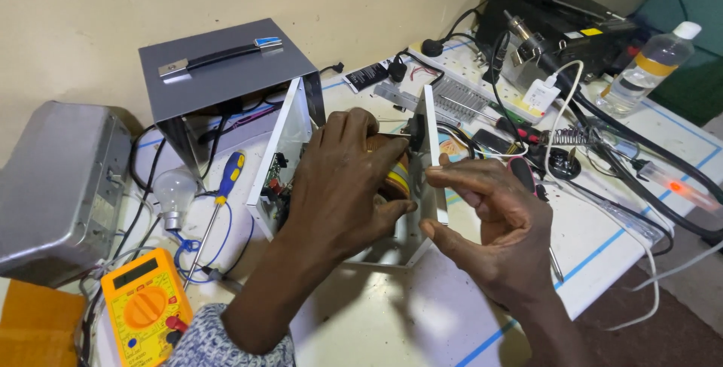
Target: The person is adjusting the internal components of a voltage stabilizer and then fitting the metal outer casing.
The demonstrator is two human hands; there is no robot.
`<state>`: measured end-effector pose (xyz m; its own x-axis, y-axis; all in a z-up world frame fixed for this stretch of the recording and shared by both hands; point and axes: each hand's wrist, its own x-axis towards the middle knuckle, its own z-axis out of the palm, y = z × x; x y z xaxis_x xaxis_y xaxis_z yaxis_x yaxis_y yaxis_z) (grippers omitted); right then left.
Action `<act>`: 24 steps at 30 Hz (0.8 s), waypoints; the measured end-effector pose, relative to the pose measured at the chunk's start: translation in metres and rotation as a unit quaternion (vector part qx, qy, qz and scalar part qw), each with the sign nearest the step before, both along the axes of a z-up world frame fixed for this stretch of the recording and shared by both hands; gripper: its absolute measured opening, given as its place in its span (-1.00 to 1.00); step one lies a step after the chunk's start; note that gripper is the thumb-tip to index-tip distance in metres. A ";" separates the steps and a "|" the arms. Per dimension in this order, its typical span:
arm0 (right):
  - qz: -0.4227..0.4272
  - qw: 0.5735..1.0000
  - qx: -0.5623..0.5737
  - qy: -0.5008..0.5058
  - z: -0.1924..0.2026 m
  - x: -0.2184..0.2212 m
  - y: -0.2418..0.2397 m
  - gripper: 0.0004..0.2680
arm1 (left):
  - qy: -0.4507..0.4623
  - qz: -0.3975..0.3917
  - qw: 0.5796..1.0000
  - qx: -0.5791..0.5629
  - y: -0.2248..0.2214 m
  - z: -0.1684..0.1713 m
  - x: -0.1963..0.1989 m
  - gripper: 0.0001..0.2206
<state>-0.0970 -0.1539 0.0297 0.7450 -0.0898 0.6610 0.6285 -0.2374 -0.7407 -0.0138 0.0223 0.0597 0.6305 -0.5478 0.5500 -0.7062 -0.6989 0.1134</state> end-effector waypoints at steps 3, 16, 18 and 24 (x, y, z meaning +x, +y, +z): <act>-0.068 0.981 -0.180 0.025 0.030 -0.004 -0.005 -0.73 | 0.124 -0.084 0.983 -0.110 0.023 0.034 -0.009 -0.47; 0.045 0.848 -0.488 0.203 0.091 0.072 0.035 -0.48 | 0.059 0.035 0.917 -0.393 0.058 -0.034 -0.081 -0.87; 0.031 0.851 -0.489 0.191 0.088 0.078 0.038 -0.37 | 0.066 0.067 0.965 -0.243 0.065 -0.078 -0.086 -0.75; 0.031 0.856 -0.490 0.161 0.080 0.082 0.041 -0.48 | 0.011 0.043 0.997 -0.055 0.069 -0.134 -0.074 -0.56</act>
<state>-0.0152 -0.1131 0.1094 0.8863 0.4364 0.1553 0.4626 -0.8177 -0.3425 -0.0874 0.0916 -0.0745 0.6854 -0.4280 0.5891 -0.6400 -0.7399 0.2071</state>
